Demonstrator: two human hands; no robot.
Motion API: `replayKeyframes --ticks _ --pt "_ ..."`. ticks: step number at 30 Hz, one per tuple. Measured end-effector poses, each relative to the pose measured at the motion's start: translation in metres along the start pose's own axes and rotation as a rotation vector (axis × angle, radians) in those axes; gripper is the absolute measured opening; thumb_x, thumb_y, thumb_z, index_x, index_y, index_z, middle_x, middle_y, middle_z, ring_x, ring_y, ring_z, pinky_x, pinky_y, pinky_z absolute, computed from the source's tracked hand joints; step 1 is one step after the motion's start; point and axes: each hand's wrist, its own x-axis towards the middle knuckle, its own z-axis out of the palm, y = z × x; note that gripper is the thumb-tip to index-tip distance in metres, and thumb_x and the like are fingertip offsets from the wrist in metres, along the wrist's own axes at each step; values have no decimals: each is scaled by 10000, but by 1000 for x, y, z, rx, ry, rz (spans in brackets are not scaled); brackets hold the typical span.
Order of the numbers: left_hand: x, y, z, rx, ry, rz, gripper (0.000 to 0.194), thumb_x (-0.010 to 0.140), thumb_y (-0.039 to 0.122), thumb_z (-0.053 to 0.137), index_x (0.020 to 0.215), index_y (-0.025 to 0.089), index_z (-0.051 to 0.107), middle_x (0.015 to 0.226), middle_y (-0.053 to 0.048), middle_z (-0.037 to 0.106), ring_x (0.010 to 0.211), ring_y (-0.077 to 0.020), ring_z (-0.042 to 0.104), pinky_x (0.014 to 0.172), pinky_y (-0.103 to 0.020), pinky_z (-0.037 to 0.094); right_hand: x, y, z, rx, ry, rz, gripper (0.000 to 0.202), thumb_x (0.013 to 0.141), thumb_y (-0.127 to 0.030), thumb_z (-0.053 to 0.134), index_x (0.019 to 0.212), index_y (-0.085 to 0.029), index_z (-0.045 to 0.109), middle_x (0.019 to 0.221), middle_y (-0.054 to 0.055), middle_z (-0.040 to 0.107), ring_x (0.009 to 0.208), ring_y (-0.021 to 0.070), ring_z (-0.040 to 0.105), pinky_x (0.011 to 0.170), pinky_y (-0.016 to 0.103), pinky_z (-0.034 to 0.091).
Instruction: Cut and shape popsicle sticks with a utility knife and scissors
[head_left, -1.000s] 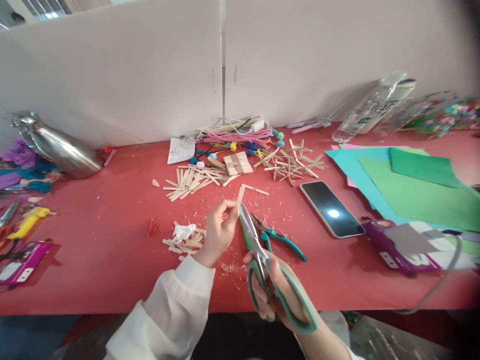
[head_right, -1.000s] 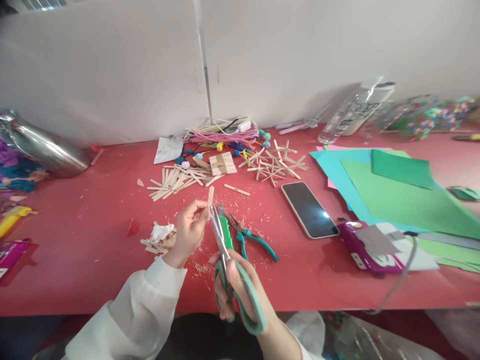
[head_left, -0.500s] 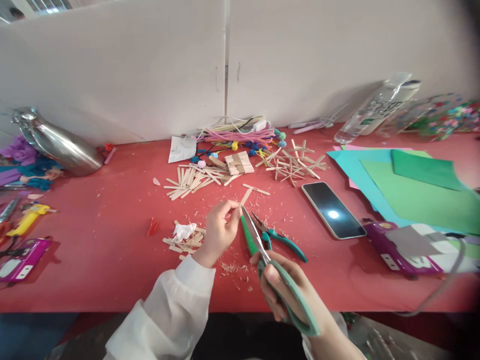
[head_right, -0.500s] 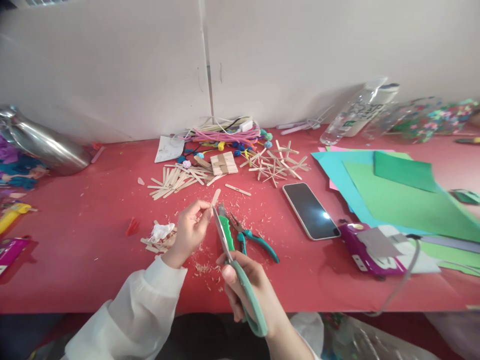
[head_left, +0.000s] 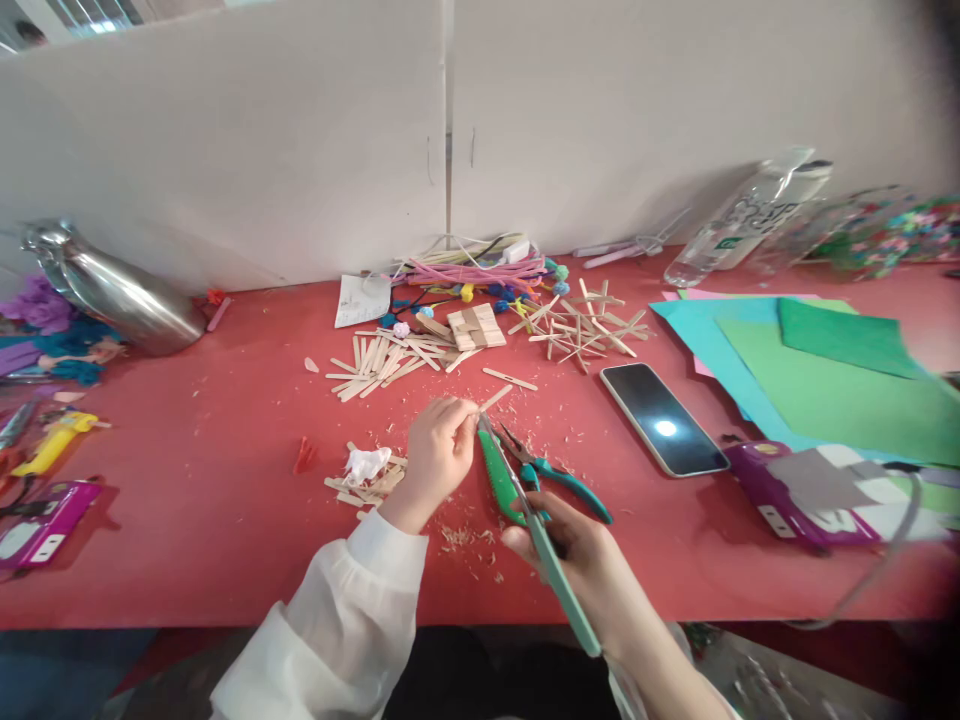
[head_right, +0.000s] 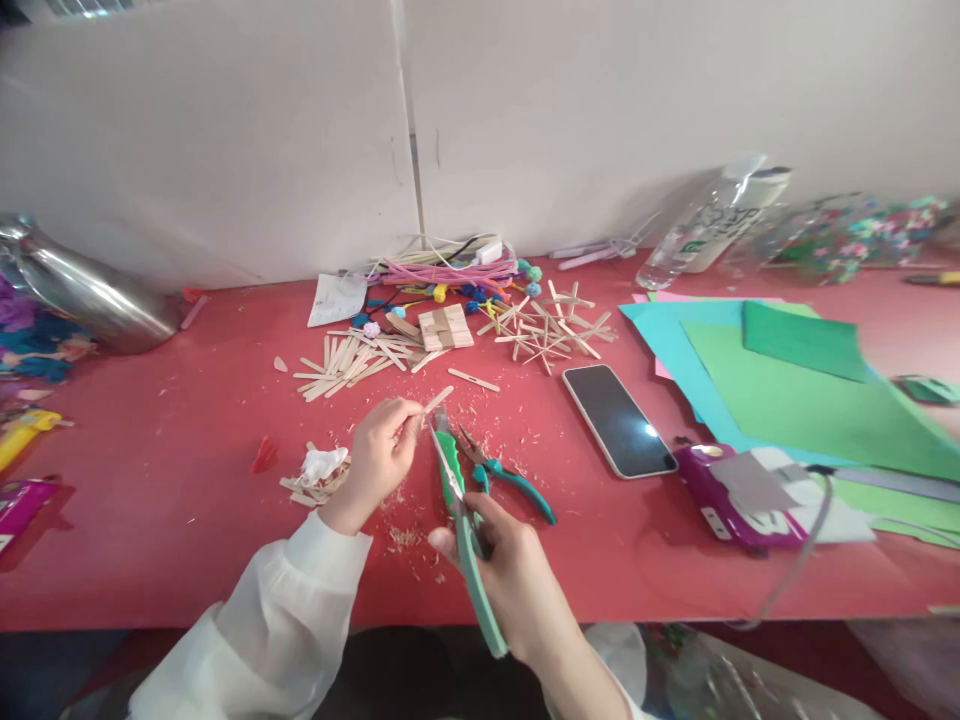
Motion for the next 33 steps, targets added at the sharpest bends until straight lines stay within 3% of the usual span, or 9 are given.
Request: replayKeyframes --ticks 3,7,10,16,20,23,25,28,33 --pt "-1 0 1 37 0 33 159 887 154 399 760 187 489 697 -23 545 675 -158 499 633 -254 381 -1 4 1 -42 38 -9 449 666 -512 676 928 -164 566 521 -72 413 468 81 364 439 226 309" --pt "-2 1 1 50 23 44 175 890 146 400 736 182 476 679 -22 534 664 -153 489 631 -251 376 -6 -7 -9 352 -246 118 526 743 -649 489 962 -172 527 428 -112 352 277 34 207 286 192 175" --pt "-2 1 1 54 31 43 178 891 152 406 729 184 473 671 -18 531 661 -151 487 631 -248 373 -7 -16 -16 409 -303 194 642 715 -748 387 961 -174 535 421 -115 327 271 33 138 256 193 150" --pt "-1 1 2 18 12 19 174 888 158 401 726 187 458 686 -14 543 659 -144 498 633 -241 381 -2 -6 0 101 25 75 490 571 -529 733 882 -178 590 477 -76 383 415 75 318 399 223 281" --pt "-1 1 3 20 11 14 176 889 157 394 730 186 462 680 -15 536 654 -144 492 629 -240 377 -2 -1 5 -53 156 36 473 522 -465 779 872 -199 607 458 -66 399 451 103 338 434 243 317" --pt "-2 1 3 17 14 7 175 893 171 402 730 185 464 684 -16 540 667 -145 495 642 -241 378 -3 -9 -7 73 -14 75 561 622 -669 593 899 -181 595 408 -88 350 322 71 281 318 222 235" --pt "-3 1 3 11 20 0 178 893 177 406 725 187 462 688 -14 541 674 -144 495 646 -238 377 -4 -17 -17 333 -240 184 628 656 -721 506 960 -175 566 412 -109 336 270 35 183 270 194 148" --pt "-3 2 2 -13 21 -26 181 892 182 406 720 190 460 677 -8 534 672 -143 498 651 -238 377 -5 -22 -23 448 -322 235 674 642 -764 467 946 -170 560 411 -119 323 269 23 129 254 188 138" --pt "-4 5 2 -121 -3 -122 157 886 204 423 735 193 464 678 -1 537 663 -136 517 652 -233 392 -5 -11 -3 117 -3 79 511 595 -542 711 909 -155 596 464 -88 376 396 63 311 374 213 256"
